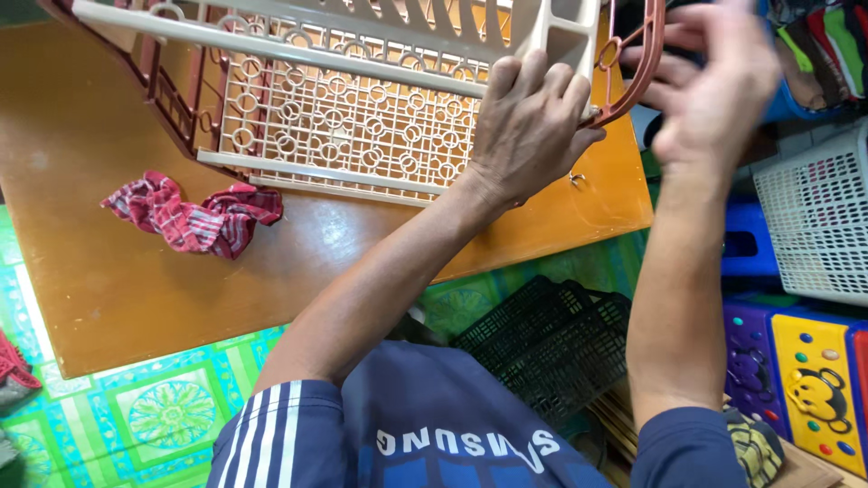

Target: The person assembles a plastic dish rack on a wooden table. They attach the beige upper rack to the reddish-brown base, then insert and secure a beige cutlery tray into the base using small plastic fasteners.

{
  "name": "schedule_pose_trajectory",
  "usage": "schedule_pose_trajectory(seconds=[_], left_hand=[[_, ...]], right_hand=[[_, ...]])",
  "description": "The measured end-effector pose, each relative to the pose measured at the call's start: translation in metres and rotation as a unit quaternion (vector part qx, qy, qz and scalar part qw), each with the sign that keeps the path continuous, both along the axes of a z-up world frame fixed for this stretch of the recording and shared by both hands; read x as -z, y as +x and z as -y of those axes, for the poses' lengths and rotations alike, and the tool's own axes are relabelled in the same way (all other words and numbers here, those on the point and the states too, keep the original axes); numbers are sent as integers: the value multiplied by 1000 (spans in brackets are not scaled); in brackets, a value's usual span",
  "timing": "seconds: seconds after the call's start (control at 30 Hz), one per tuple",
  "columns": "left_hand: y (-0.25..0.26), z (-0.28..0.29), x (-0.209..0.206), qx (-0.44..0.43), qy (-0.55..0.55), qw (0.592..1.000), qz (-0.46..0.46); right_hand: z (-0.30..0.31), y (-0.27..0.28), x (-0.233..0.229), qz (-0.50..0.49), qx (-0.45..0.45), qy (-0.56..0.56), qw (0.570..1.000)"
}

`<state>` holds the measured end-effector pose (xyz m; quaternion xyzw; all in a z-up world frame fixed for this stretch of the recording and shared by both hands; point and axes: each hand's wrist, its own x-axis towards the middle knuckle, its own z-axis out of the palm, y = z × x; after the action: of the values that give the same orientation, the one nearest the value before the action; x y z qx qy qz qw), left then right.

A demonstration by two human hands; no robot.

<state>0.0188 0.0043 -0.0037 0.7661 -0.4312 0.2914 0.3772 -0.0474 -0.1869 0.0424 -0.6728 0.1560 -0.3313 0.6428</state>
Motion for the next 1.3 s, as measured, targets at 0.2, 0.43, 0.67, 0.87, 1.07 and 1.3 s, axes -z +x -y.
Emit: schedule_pose_trajectory(seconds=[0.2, 0.43, 0.67, 0.87, 1.07, 1.3], left_hand=[[-2, 4, 0, 6, 10, 1000, -3], [3, -3, -7, -3, 31, 1000, -2], [5, -20, -22, 1, 121, 992, 26], [25, -34, -30, 83, 139, 987, 17], [30, -30, -29, 116, 125, 985, 16], [37, -19, -24, 133, 88, 986, 39]], right_hand=[[26, 20, 0, 215, 24, 123, 969], [-14, 59, 19, 159, -139, 121, 970], [-52, 7, 37, 151, -71, 78, 983], [-78, -28, 64, 98, -45, -8, 994], [-87, -35, 71, 41, -14, -66, 997], [-88, -32, 76, -6, 55, -146, 988]])
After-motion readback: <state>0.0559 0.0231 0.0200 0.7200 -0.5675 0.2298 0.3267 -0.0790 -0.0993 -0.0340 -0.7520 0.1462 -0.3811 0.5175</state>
